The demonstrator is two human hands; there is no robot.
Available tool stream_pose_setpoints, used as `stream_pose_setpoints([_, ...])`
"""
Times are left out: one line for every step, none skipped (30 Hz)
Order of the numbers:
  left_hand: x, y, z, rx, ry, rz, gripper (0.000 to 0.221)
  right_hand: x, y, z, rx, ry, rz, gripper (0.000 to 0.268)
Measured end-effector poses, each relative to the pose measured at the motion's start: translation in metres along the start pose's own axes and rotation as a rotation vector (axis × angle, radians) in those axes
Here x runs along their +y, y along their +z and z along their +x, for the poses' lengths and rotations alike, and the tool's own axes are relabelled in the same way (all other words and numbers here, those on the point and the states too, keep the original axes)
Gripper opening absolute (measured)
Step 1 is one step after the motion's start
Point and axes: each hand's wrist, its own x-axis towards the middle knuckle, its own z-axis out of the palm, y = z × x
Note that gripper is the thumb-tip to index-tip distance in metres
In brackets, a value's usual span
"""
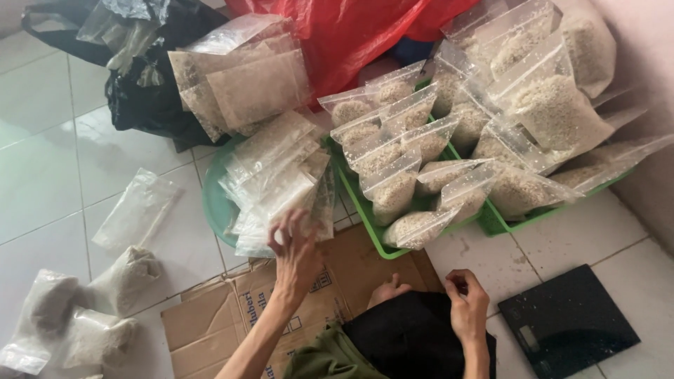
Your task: The person scoops grain from a large tub into a plastic bag, places the bag on a digital scale to weigh it, adjusts the quantity of grain by hand to reach a target weight, and then seals the bag. They handle multiple bags, moving them between the floor, the scale, and green storage crates.
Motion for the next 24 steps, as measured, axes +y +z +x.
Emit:
stream_pose_setpoints([-0.003, 0.004, -0.001, -0.002, 0.0, -0.003, 0.08, 0.0, -0.002, -0.002, 0.001, 0.002, -0.002, 0.006])
stream_pose_setpoints([-0.006, 0.009, 0.0, 0.039, -0.011, 0.031, 0.07, 0.0, -0.003, -0.002, 0.008, 0.002, 0.006, 0.006])
stream_pose_setpoints([-0.01, 0.014, 0.001, 0.08, -0.023, 0.065, 0.062, -0.001, -0.004, -0.003, 0.014, 0.003, 0.014, 0.007])
stream_pose_setpoints([-0.011, 0.013, 0.002, 0.078, -0.016, 0.06, 0.062, 0.002, -0.004, -0.003, 0.021, 0.007, 0.015, 0.007])
stream_pose_setpoints([-0.012, 0.013, 0.004, 0.08, -0.042, 0.017, 0.053, 0.004, -0.003, -0.004, 0.024, -0.009, 0.028, 0.006])
stream_pose_setpoints([-0.013, 0.013, 0.006, 0.085, -0.07, -0.026, 0.045, 0.006, -0.003, -0.002, 0.026, -0.028, 0.04, 0.005])
stream_pose_setpoints([-0.014, 0.008, 0.014, 0.086, -0.065, -0.031, 0.045, 0.001, -0.004, -0.003, 0.033, -0.027, 0.041, 0.005])
stream_pose_setpoints([-0.015, 0.002, 0.021, 0.128, -0.041, 0.012, 0.034, -0.003, -0.006, -0.004, 0.027, -0.01, 0.047, 0.006])
stream_pose_setpoints([-0.016, -0.004, 0.027, 0.171, -0.017, 0.054, 0.025, -0.008, -0.006, -0.006, 0.022, 0.007, 0.053, 0.006])
stream_pose_setpoints([-0.01, -0.017, 0.039, 0.172, -0.016, 0.052, 0.025, -0.008, -0.006, -0.006, 0.024, 0.007, 0.053, 0.006])
stream_pose_setpoints([-0.005, -0.031, 0.051, 0.186, -0.049, -0.005, 0.012, -0.008, -0.006, -0.005, 0.014, 0.013, 0.058, 0.005])
stream_pose_setpoints([0.0, -0.045, 0.061, 0.201, -0.085, -0.058, 0.019, -0.009, -0.004, -0.004, -0.002, 0.018, 0.062, 0.005])
stream_pose_setpoints([0.001, -0.051, 0.068, 0.202, -0.088, -0.056, 0.019, -0.007, -0.005, -0.004, -0.005, 0.016, 0.062, 0.005])
stream_pose_setpoints([0.001, -0.057, 0.074, 0.183, -0.122, -0.173, 0.015, -0.005, -0.004, -0.004, -0.002, -0.001, 0.053, 0.005])
stream_pose_setpoints([0.002, -0.063, 0.081, 0.164, -0.155, -0.29, 0.011, -0.003, -0.004, -0.004, 0.001, -0.017, 0.045, 0.005])
stream_pose_setpoints([-0.001, -0.072, 0.086, 0.163, -0.155, -0.29, 0.011, -0.004, -0.005, -0.004, 0.001, -0.017, 0.045, 0.005])
stream_pose_setpoints([-0.003, -0.081, 0.092, 0.144, -0.232, -0.361, 0.009, -0.004, -0.005, -0.005, -0.002, -0.003, 0.039, 0.004])
stream_pose_setpoints([-0.004, -0.089, 0.098, 0.124, -0.306, -0.434, 0.011, -0.005, -0.006, -0.005, -0.003, 0.012, 0.034, 0.004])
stream_pose_setpoints([-0.021, -0.085, 0.098, 0.123, -0.303, -0.436, 0.011, -0.002, -0.007, -0.005, 0.001, 0.013, 0.035, 0.004])
stream_pose_setpoints([-0.037, -0.082, 0.098, 0.169, -0.345, -0.301, 0.01, 0.0, -0.007, -0.005, 0.003, -0.004, 0.041, 0.004])
stream_pose_setpoints([-0.054, -0.078, 0.098, 0.214, -0.385, -0.166, 0.01, 0.002, -0.006, -0.005, 0.006, -0.022, 0.047, 0.005])
stream_pose_setpoints([-0.055, -0.086, 0.106, 0.214, -0.383, -0.167, 0.01, 0.001, -0.007, -0.004, 0.008, -0.021, 0.048, 0.005])
stream_pose_setpoints([-0.055, -0.095, 0.113, 0.241, -0.567, -0.285, 0.013, 0.001, -0.007, -0.004, 0.009, -0.035, 0.054, 0.003])
stream_pose_setpoints([-0.056, -0.105, 0.119, 0.265, -0.756, -0.4, 0.027, 0.0, -0.007, -0.005, 0.004, -0.049, 0.057, 0.003])
